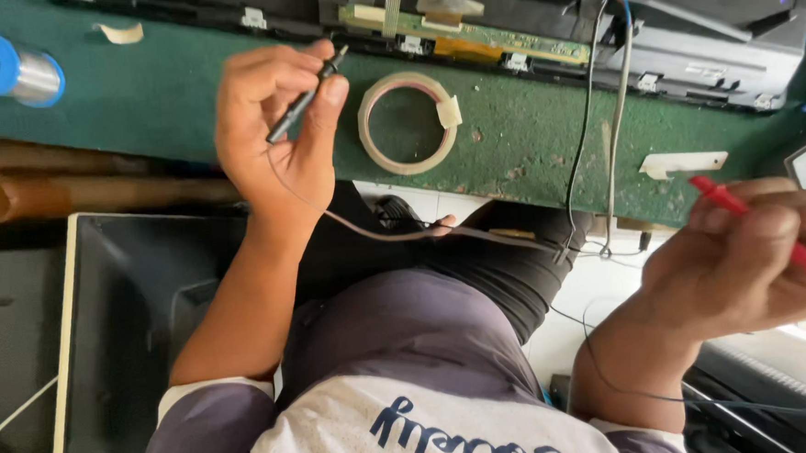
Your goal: The person uses multimeter probes to test points on a circuit board inside a disassembled electronic device. They then use a soldering iron and a magnifying glass to work on the board, applying heat to specific areas while viewing through the lens.
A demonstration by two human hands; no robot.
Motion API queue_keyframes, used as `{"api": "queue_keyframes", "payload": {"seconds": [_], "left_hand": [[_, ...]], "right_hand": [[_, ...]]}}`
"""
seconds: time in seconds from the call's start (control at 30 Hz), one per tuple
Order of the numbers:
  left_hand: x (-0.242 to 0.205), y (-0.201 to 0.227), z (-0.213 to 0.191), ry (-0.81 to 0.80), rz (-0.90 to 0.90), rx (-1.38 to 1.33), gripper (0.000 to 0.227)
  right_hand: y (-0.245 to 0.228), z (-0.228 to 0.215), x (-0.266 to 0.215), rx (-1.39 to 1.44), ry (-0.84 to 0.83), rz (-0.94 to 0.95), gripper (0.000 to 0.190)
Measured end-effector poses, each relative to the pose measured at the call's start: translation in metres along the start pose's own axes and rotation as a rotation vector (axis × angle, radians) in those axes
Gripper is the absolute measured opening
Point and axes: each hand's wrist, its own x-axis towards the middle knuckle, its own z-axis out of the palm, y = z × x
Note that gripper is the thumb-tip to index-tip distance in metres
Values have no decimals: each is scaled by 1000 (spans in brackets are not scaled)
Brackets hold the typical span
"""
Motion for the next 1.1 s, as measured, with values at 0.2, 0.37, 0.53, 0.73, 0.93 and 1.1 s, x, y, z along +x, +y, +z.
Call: {"api": "queue_keyframes", "payload": {"seconds": [0.2,0.37,0.53,0.73,0.93,1.1], "left_hand": [[5,-8,5,-91,-41,140,6],[8,-17,0,-90,-41,255,8],[9,-22,-5,-77,7,422,12],[4,-24,-1,-75,48,406,12],[6,-28,-4,-80,-16,440,12],[5,-30,-3,-100,-81,422,13]], "right_hand": [[9,64,-30,-44,-200,262,15],[13,75,-32,-217,-416,341,10],[25,68,-19,-324,-316,299,15],[36,81,-7,-295,-262,259,17],[46,88,-16,-336,-281,259,10],[45,85,-12,-379,-331,273,13]]}}
